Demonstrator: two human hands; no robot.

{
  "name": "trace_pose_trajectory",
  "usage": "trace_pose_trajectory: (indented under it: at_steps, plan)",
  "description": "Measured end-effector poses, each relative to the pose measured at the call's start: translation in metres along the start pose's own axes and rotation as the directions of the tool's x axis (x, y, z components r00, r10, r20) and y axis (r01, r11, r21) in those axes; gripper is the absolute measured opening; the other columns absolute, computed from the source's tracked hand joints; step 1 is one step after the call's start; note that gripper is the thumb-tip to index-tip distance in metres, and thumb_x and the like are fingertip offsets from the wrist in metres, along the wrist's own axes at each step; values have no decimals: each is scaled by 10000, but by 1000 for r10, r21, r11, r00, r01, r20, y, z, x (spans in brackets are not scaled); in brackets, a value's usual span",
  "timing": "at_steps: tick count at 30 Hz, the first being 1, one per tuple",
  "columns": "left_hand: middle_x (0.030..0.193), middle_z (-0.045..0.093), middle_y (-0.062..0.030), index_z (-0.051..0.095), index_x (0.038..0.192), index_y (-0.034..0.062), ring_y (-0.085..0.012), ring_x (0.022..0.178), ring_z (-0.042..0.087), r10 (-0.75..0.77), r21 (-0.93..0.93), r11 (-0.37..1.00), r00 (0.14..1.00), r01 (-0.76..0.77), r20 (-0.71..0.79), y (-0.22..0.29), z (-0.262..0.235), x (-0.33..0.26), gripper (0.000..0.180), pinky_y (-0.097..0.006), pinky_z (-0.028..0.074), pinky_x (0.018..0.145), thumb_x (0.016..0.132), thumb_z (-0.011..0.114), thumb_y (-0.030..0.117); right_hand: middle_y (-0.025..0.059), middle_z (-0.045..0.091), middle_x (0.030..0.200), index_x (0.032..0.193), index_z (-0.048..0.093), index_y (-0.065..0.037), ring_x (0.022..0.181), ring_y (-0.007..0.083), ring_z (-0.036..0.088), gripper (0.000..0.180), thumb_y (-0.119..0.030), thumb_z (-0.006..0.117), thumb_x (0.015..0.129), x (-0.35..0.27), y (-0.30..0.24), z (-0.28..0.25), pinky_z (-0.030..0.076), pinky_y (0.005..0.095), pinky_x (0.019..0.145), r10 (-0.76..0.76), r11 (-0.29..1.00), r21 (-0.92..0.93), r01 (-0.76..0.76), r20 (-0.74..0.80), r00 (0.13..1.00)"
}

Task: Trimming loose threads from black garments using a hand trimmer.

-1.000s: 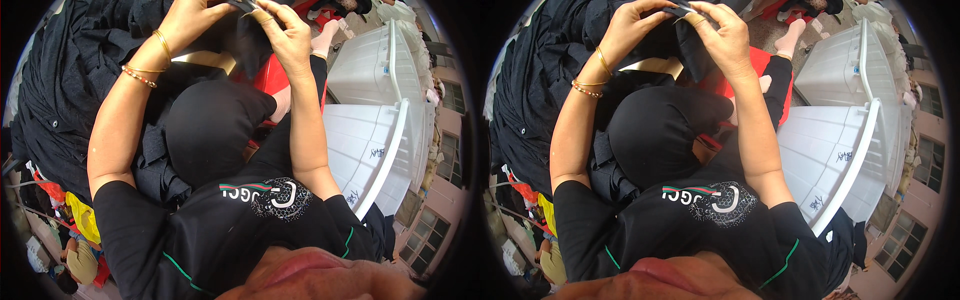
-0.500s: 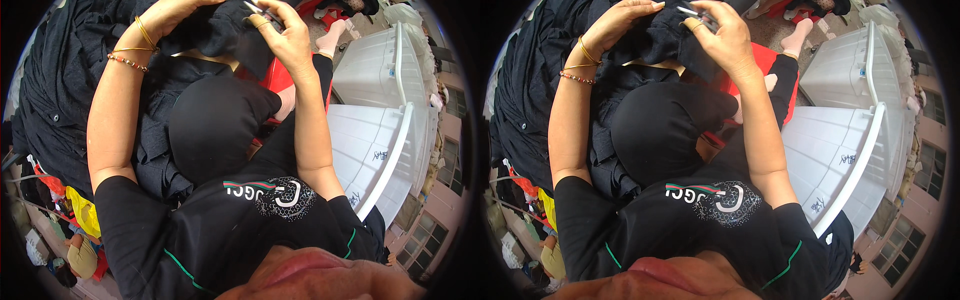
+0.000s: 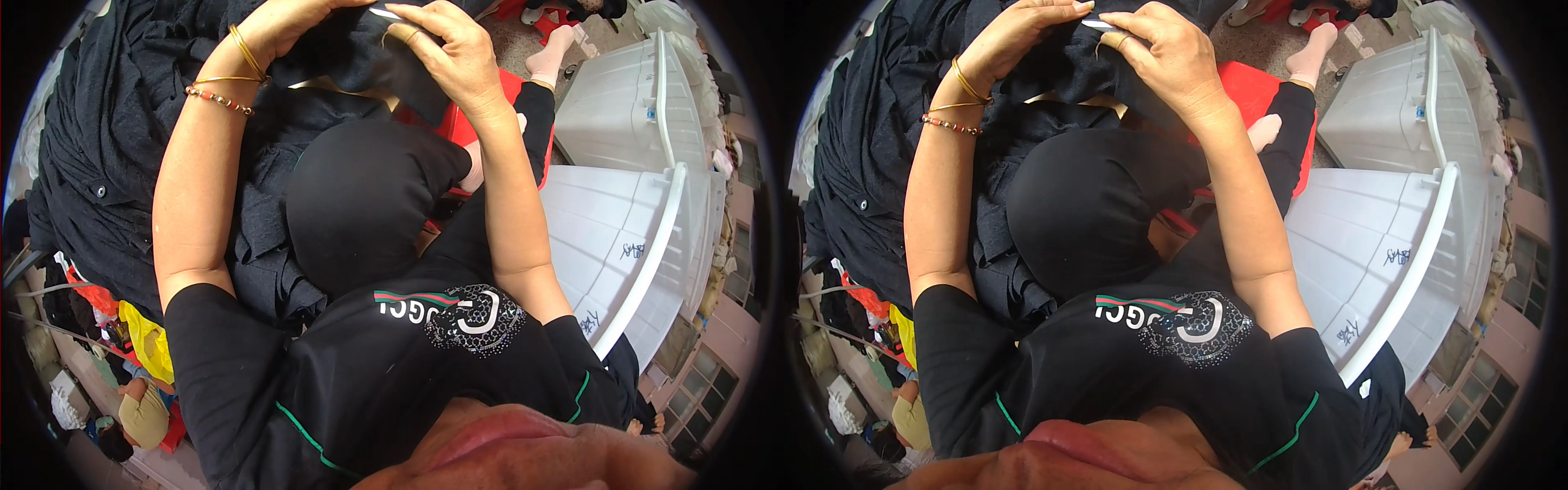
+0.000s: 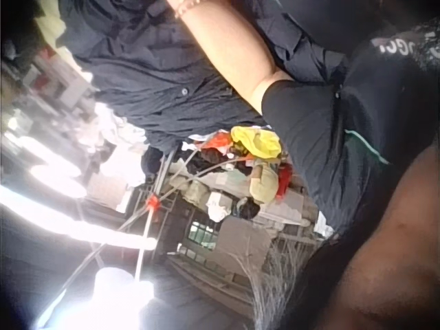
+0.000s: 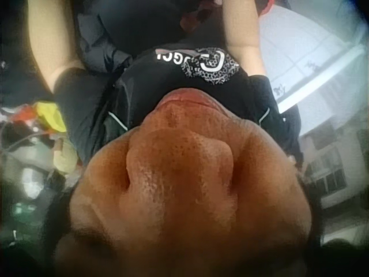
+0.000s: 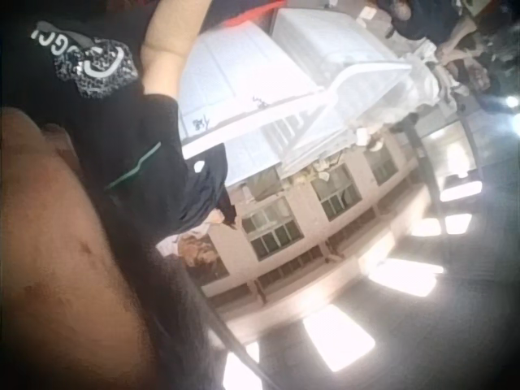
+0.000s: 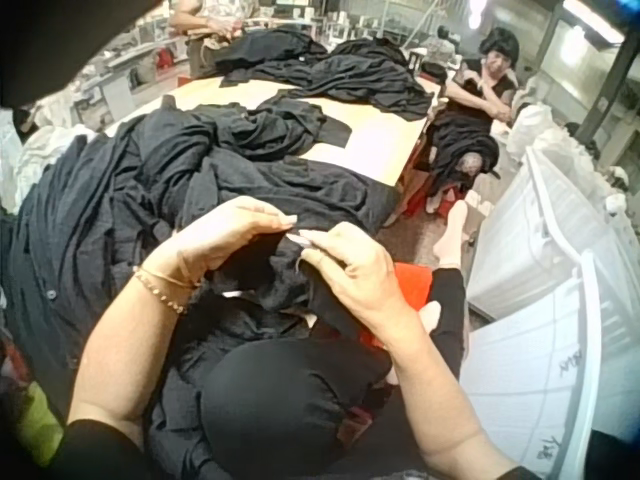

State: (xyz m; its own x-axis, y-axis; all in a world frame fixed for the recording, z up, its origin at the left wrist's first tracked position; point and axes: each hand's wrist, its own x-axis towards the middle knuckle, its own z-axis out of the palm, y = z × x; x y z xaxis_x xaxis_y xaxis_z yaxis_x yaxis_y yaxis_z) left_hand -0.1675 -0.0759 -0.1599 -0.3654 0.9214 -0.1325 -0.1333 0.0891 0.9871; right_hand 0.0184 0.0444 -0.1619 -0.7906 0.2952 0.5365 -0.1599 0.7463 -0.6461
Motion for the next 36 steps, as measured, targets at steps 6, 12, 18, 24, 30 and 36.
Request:
trace_pose_trajectory:
  at_steps: [6,12,18,24,30,36]
  plan:
    - [944,686,6,697,1050,6,-59,953,614,-26,284,959,984,-26,178,17,-8,1,221,-224,471,882,972,627,200,55,641,838,1092,689,-7,761,137,603,221,-57,721,879,-9,20,0,483,260,708,74,995,82,-62,-155,985]
    - [921,661,-9,670,904,27,-95,901,580,-64,344,930,868,-126,492,49,-21,-26,267,-228,427,879,997,573,259,-18,591,847,1112,651,18,735,49,542,235,-70,707,901,-41,76,2,445,187,675,537,730,655,-194,-376,755]
    - [1038,606,-11,597,1306,91,-95,819,526,291,785,549,946,-286,141,6,32,-1,554,-259,482,750,844,785,330,-80,531,728,889,617,-125,512,-16,385,231,-311,754,880,-73,125,2,248,155,425,832,350,791,-502,-16,554]
    - [1165,648,-138,593,1309,119,-337,1038,644,202,928,124,925,-350,322,-20,51,1,609,-382,524,901,787,787,366,-42,557,705,877,689,-72,466,12,369,283,-321,811,819,-62,157,21,228,177,403,848,74,886,-458,185,496]
    - [805,592,-5,695,959,-24,-134,772,580,4,774,582,953,-249,303,32,31,-15,212,-248,447,723,874,727,168,-47,505,723,1157,654,-5,472,7,348,256,-158,618,955,-67,147,6,236,159,389,804,-34,882,-470,304,511]
    - [906,663,13,692,1093,1,-59,731,579,244,371,912,959,-176,-146,111,4,-43,258,-217,472,706,840,715,47,-56,560,654,852,659,-76,409,-9,333,244,-297,756,882,-59,140,7,193,176,373,809,33,871,-489,264,525]
